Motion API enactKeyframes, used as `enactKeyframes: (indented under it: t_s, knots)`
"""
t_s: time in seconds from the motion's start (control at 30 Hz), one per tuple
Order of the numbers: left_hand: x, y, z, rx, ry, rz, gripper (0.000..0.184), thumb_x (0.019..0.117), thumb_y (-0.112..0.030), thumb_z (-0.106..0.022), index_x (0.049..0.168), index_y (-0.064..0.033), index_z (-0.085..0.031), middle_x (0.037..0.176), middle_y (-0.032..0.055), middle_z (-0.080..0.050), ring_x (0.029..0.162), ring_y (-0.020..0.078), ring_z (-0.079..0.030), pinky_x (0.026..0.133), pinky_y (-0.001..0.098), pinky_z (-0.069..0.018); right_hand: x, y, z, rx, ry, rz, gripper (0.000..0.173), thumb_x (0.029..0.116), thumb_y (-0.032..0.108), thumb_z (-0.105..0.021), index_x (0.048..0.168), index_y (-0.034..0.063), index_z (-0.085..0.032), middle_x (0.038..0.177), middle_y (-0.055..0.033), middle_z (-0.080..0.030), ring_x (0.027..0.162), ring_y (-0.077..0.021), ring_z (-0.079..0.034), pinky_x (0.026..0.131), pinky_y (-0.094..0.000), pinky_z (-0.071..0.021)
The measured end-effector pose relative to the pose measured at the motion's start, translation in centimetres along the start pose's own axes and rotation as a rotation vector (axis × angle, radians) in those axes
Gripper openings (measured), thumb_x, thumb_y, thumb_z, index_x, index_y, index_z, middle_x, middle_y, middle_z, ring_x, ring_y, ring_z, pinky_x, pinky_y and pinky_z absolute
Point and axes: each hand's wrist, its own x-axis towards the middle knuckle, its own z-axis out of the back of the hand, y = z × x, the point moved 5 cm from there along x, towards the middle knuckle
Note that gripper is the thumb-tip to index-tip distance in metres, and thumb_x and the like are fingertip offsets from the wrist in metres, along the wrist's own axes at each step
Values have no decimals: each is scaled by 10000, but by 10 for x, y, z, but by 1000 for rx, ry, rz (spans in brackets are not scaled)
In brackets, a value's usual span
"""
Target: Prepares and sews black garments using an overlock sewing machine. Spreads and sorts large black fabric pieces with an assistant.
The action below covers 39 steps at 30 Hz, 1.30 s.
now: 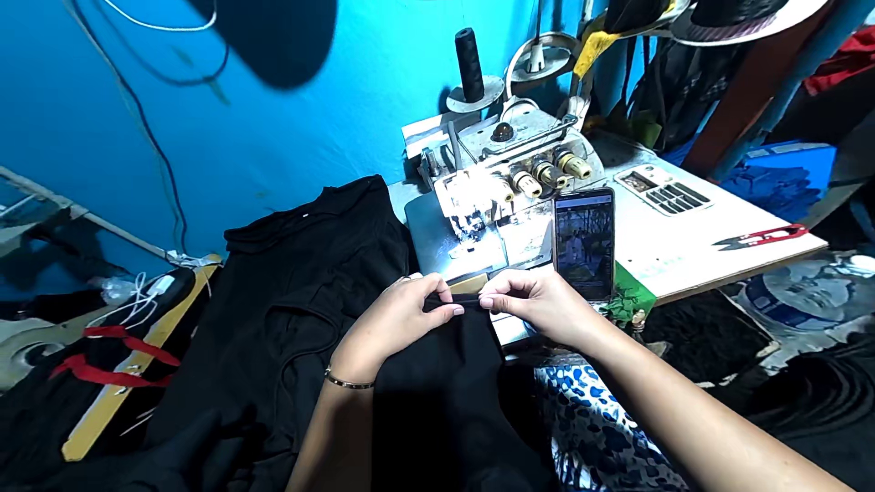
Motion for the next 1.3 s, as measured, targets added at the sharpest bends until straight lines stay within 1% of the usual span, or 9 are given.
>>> enactKeyframes:
  t_s: [0.4, 0.47, 0.57, 0.63, 0.7, 0.8, 0.97, 1.17, 1.3]
  knots:
    - [0, -1, 7, -73, 16, 35, 123, 953, -267, -697, 889, -165, -672, 860, -52, -659, 815, 67, -626, 711, 293, -518, 6, -5, -1, 68, -51, -43, 73, 899, 141, -794, 836, 124, -760, 761, 39, -725, 655, -42, -645, 629, -214, -532]
    - [1, -2, 6, -72, 19, 68, 97, 972, -225, -693, 979, -139, -650, 866, -31, -667, 803, 90, -641, 713, 318, -543, 7, -7, -3, 92, -70, -46, 119, 899, 136, -791, 820, 116, -704, 750, 28, -704, 643, -61, -626, 609, -231, -510]
    - [3, -3, -2, 9, 31, 59, 246, 1030, -236, -613, 1248, -127, -640, 856, -15, -665, 800, 131, -643, 780, 390, -557, 7, -6, -5, 102, -88, 17, 106, 902, 107, -777, 900, 94, -672, 771, 3, -709, 670, -83, -670, 654, -242, -572]
    - [3, -6, -8, 58, 9, 26, 256, 1033, -335, -591, 1164, -156, -721, 921, -19, -707, 906, 150, -668, 881, 437, -540, 6, -2, -7, 83, -113, 43, 103, 900, 89, -775, 923, 83, -674, 767, -4, -703, 653, -82, -666, 636, -240, -574]
    - [4, -10, -13, 27, -35, 45, 230, 999, -349, -651, 1054, -149, -751, 942, -8, -722, 919, 155, -679, 860, 436, -548, 4, 2, -8, 69, -122, 53, 106, 896, 70, -775, 922, 82, -673, 776, -5, -693, 647, -73, -650, 620, -225, -559]
    - [3, -13, -16, -44, -113, 49, 178, 990, -291, -669, 1032, -150, -769, 973, -42, -735, 892, 79, -688, 809, 329, -575, -1, 2, -8, 80, -157, 81, 113, 900, 90, -768, 925, 103, -659, 769, 20, -650, 640, -50, -590, 589, -203, -495]
    - [-6, -11, -2, -52, -206, 6, 201, 996, -289, -652, 1040, -142, -781, 972, -50, -739, 916, 52, -678, 830, 275, -557, -17, -13, -23, 52, -115, 207, 324, 869, 257, -800, 1094, 101, -627, 1037, 11, -687, 899, -80, -676, 784, -269, -589]
    - [-13, -12, 13, -61, -254, -11, 193, 987, -274, -663, 1046, -140, -789, 962, -65, -740, 917, 14, -672, 831, 211, -549, -28, -35, -44, -117, -132, 226, 181, 918, 238, -732, 974, 74, -680, 842, -6, -673, 748, -49, -659, 702, -219, -573]
    - [-16, -7, 19, -38, -324, -68, 246, 995, -305, -632, 1037, -123, -792, 950, -62, -743, 932, 14, -673, 862, 207, -543, -30, -37, -43, -94, -42, 198, 226, 991, 297, -641, 929, 96, -723, 868, 23, -699, 825, -17, -653, 760, -208, -543]
